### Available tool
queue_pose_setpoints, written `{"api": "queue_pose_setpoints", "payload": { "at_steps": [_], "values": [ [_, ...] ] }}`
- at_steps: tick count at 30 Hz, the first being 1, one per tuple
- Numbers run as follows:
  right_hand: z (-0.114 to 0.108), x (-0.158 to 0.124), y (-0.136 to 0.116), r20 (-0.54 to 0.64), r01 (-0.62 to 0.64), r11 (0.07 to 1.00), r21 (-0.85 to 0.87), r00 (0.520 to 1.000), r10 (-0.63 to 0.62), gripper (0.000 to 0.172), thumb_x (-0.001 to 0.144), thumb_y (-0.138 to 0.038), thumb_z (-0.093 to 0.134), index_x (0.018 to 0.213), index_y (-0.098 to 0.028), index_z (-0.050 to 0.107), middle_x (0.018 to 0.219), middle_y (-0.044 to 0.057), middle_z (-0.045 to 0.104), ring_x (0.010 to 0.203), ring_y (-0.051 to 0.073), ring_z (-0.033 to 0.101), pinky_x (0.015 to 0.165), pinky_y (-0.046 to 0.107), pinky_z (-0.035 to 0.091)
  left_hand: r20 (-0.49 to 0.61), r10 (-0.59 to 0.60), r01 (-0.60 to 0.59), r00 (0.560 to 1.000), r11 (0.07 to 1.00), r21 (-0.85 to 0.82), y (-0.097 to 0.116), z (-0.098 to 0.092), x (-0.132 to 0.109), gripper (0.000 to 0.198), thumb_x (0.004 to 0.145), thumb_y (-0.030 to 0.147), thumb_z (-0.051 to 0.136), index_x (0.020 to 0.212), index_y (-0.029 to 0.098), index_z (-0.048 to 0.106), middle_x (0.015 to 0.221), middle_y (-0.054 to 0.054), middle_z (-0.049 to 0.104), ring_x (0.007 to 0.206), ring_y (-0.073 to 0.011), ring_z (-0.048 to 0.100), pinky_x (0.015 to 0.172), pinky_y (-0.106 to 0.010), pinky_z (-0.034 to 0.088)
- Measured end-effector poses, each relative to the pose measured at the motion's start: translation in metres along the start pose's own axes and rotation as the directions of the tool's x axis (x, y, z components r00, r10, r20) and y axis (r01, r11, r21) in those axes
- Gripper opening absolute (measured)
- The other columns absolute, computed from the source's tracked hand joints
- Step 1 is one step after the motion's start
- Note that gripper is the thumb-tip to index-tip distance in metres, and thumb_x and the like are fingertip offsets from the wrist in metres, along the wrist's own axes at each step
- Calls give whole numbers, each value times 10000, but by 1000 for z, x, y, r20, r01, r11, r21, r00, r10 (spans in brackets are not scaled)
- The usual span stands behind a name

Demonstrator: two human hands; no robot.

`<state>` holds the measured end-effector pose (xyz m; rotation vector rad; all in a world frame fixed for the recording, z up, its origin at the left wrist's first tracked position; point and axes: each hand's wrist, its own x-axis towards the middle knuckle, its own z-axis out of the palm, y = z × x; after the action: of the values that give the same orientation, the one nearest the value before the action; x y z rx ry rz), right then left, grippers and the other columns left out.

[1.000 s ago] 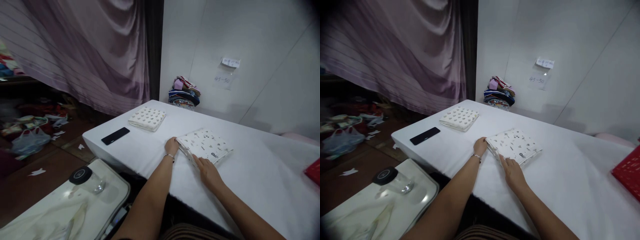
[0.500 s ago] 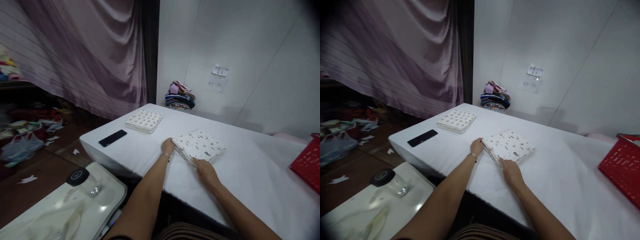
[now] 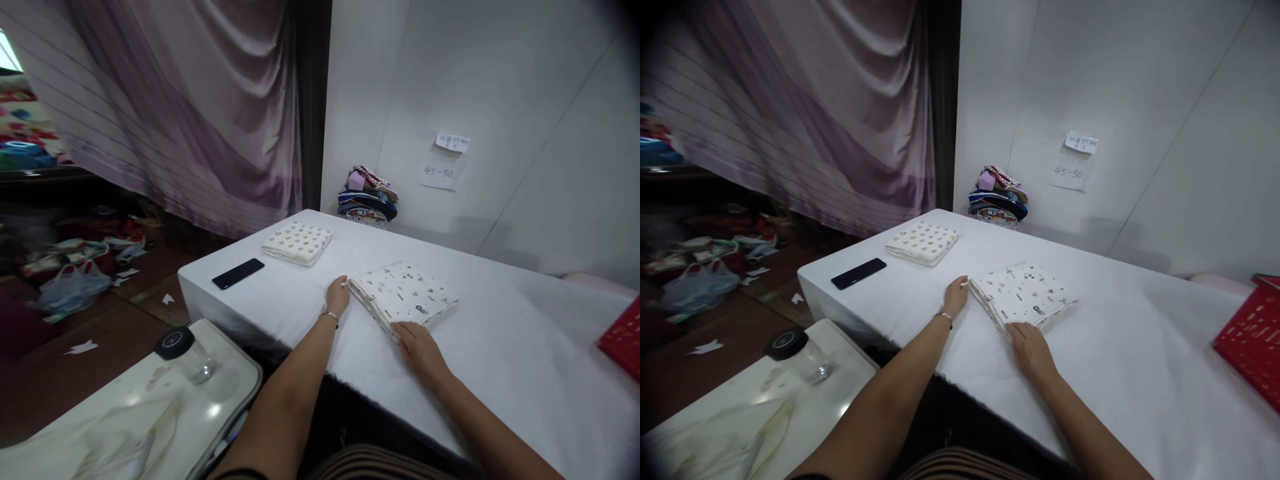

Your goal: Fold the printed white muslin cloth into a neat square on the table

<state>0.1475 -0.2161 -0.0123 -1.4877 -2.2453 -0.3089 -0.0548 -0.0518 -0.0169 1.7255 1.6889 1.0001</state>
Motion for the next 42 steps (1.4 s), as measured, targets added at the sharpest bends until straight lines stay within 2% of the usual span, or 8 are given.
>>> {"api": "queue_pose_setpoints", "payload": {
  "at_steps": [6,11,15,21,25,30,35,42],
  "values": [
    [0,1,0,23,-22,1000,12,1000,22,411,804,-40,402,1132,-164,616,1084,85,653,989,205,579,856,357,469,-43,120,-120,992,993,10,7,-3,-18,331,842,136,486,1139,224,602,1218,-35,592,1108,-150,529,984,-272,404],
    [0,0,-2,27,-55,998,31,998,54,410,822,-66,391,1141,-201,611,1102,71,645,999,211,571,868,378,465,-17,201,-199,979,975,100,8,-2,-18,361,832,159,506,1177,239,576,1250,-39,558,1175,-164,466,1027,-290,361],
    [1,-1,-2,40,-67,997,41,997,65,407,831,-70,390,1150,-200,607,1105,68,643,1007,217,567,883,377,458,22,201,-202,979,970,132,8,0,-11,419,817,212,544,1236,217,532,1279,-58,546,1198,-179,451,1039,-300,337],
    [-3,1,-6,82,-105,994,40,991,102,440,832,-64,372,1165,-214,616,1125,75,642,1019,241,574,893,385,457,125,141,-164,982,967,196,11,5,0,495,802,172,507,1293,229,493,1292,-53,557,1192,-198,475,1023,-323,334],
    [0,2,-8,62,-127,991,43,990,124,423,846,-86,356,1148,-188,634,1090,98,657,997,245,591,881,376,478,91,103,-120,990,974,193,11,9,6,433,808,186,516,1232,263,549,1228,-25,607,1152,-189,508,999,-314,349],
    [9,-3,-2,7,-159,985,72,987,159,424,846,-101,359,1128,-228,648,1080,84,666,998,246,601,883,403,492,67,104,-114,992,979,168,9,10,11,333,831,167,485,1114,273,627,1131,-2,659,1071,-168,555,949,-281,387],
    [11,-6,4,-43,-137,987,80,989,141,378,852,-136,374,1106,-192,648,1049,83,674,969,222,611,862,396,504,69,90,-98,994,987,126,7,10,13,304,833,173,488,1061,282,657,1087,1,677,1047,-163,572,938,-272,403],
    [4,-4,-1,6,-132,988,76,991,132,363,859,-138,373,1101,-166,641,1049,89,668,972,211,591,857,374,493,72,62,-65,995,997,36,0,10,15,385,843,133,453,1187,245,588,1160,-1,647,1041,-125,581,931,-234,430]
  ]
}}
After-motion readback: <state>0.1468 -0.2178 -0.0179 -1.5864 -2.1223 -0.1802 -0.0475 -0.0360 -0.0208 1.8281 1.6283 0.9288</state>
